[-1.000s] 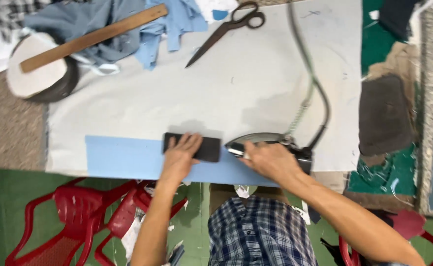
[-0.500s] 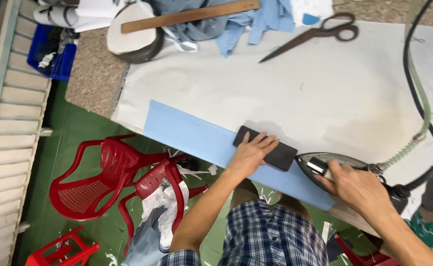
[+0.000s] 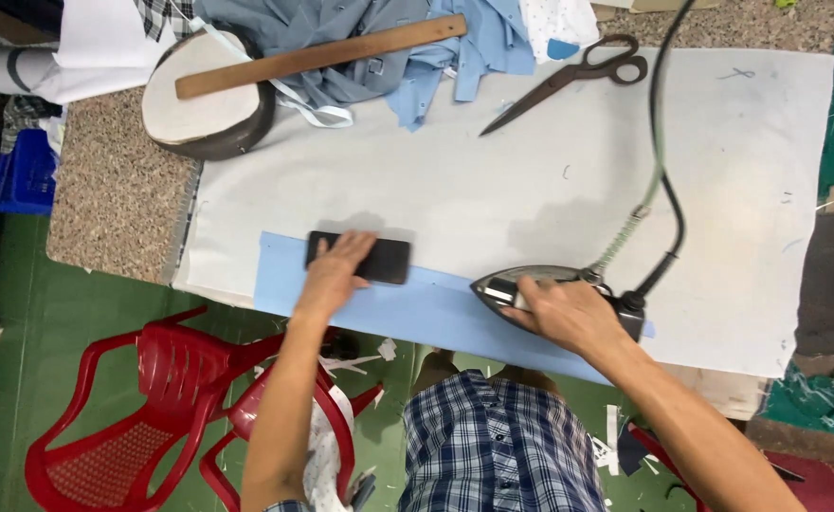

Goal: The person irons a folded light blue fabric piece on a white worktable, then unfolds it and irons the full surface. They use shears to cut the fabric along a curved edge, separate the pieces, and iron the remaining piece again.

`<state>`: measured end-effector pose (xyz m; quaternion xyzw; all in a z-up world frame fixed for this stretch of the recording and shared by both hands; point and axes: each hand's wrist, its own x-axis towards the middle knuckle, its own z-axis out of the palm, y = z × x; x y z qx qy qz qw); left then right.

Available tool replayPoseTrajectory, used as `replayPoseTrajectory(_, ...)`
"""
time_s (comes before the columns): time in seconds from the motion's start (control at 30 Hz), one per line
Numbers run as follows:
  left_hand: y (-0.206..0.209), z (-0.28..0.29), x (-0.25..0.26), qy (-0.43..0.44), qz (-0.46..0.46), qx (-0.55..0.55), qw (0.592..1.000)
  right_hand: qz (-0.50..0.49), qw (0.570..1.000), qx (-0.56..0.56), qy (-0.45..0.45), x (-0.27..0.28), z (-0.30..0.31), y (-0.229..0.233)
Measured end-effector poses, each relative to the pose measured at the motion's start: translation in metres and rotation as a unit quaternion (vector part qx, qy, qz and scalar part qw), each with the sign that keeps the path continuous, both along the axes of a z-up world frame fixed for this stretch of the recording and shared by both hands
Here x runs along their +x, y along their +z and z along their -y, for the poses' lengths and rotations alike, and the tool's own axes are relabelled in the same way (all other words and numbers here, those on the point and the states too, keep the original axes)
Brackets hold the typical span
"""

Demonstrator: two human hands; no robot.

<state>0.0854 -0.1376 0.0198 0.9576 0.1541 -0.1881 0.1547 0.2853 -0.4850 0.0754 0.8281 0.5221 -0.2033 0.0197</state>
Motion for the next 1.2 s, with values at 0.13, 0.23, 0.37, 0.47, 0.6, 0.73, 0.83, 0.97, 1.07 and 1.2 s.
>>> replayPoseTrajectory(0.13, 0.001, -0.072, -0.033, 0.046, -0.019, 0.010, 0.999, -0.062, 0.998, -0.029, 0.014, -0.021, -0.066, 0.012)
replayPoseTrajectory(0.23, 0.007, -0.107, -0.045, 0.068, -0.027, -0.001, 0.997, -0.104, 0.992, -0.066, 0.008, -0.037, -0.109, 0.027)
replayPoseTrajectory(0.37, 0.008, -0.141, -0.057, 0.090, -0.028, -0.019, 0.995, -0.107, 0.992, -0.063, 0.012, -0.057, -0.153, 0.024)
replayPoseTrajectory(0.47, 0.005, -0.156, -0.061, 0.096, -0.018, -0.020, 0.995, -0.097, 0.995, -0.034, 0.012, -0.066, -0.172, 0.013)
replayPoseTrajectory(0.6, 0.023, -0.147, -0.056, 0.096, -0.029, -0.026, 0.995, -0.109, 0.993, -0.042, -0.003, -0.069, -0.180, 0.041)
replayPoseTrajectory(0.73, 0.020, -0.142, -0.055, 0.110, -0.022, -0.020, 0.993, -0.110, 0.993, -0.034, -0.001, -0.069, -0.180, 0.042)
replayPoseTrajectory(0.83, 0.023, -0.138, -0.054, 0.108, -0.029, 0.002, 0.994, -0.117, 0.993, -0.023, -0.001, -0.069, -0.177, 0.038)
replayPoseTrajectory(0.97, 0.017, -0.132, -0.053, 0.099, -0.029, 0.012, 0.995, -0.146, 0.989, -0.017, 0.012, -0.065, -0.175, 0.043)
replayPoseTrajectory(1.07, 0.010, -0.116, -0.045, 0.090, -0.025, 0.000, 0.996, -0.142, 0.989, -0.016, 0.024, -0.062, -0.171, 0.031)
replayPoseTrajectory(1.2, 0.025, -0.063, -0.019, 0.103, -0.022, -0.019, 0.994, -0.131, 0.991, 0.005, 0.036, -0.056, -0.154, 0.027)
